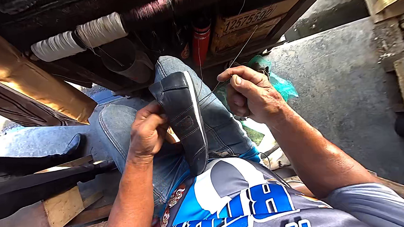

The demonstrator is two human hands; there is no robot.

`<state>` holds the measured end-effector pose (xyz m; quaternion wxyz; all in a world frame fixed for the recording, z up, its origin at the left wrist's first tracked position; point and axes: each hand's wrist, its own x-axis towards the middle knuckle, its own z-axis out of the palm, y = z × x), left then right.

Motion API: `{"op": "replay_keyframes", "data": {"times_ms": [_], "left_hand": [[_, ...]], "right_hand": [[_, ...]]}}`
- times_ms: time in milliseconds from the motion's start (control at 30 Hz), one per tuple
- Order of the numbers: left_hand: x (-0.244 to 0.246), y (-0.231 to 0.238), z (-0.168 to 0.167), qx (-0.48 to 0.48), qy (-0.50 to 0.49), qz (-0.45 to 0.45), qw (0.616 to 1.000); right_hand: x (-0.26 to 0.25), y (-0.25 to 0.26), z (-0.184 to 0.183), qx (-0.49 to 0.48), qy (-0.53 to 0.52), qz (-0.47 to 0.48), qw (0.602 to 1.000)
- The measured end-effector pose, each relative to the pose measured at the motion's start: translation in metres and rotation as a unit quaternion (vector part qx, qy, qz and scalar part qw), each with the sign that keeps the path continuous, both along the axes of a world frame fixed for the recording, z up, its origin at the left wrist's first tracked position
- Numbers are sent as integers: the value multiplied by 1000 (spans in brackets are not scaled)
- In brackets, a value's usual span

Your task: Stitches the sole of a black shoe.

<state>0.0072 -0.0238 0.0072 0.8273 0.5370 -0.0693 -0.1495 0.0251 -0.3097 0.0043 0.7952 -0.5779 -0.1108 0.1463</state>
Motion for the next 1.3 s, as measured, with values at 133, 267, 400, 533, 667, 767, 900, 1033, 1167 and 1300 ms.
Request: {"op": "replay_keyframes", "data": {"times_ms": [133, 267, 400, 533, 667, 767, 900, 1033, 1167, 1300], "left_hand": [[9, -1, 0, 80, -90, -12, 993], [11, 6, 9, 201, -180, -10, 963], [9, 12, 23, 313, -231, -33, 921], [9, 17, 21, 336, -245, -29, 909], [7, 17, 11, 322, -239, -6, 916], [4, 17, 7, 315, -222, 11, 923], [4, 17, 9, 322, -215, 20, 922], [4, 21, 10, 332, -217, 7, 918], [2, 21, 10, 371, -212, 8, 904], [2, 21, 10, 406, -200, 17, 891]], "right_hand": [[-3, 4, -1, 55, 0, 44, 998], [-1, 9, -3, 2, -47, 67, 997], [-1, 13, 5, -33, -109, 115, 987], [0, 15, 14, -99, -186, 140, 967], [0, 10, 22, -157, -239, 212, 935], [0, 1, 28, -360, -240, 210, 877], [-4, 9, 25, -392, -238, -7, 888], [-8, 21, 18, -389, -228, -18, 892], [-14, 31, 10, -307, -194, 71, 929], [-7, 4, 22, -98, -85, 98, 987]]}}
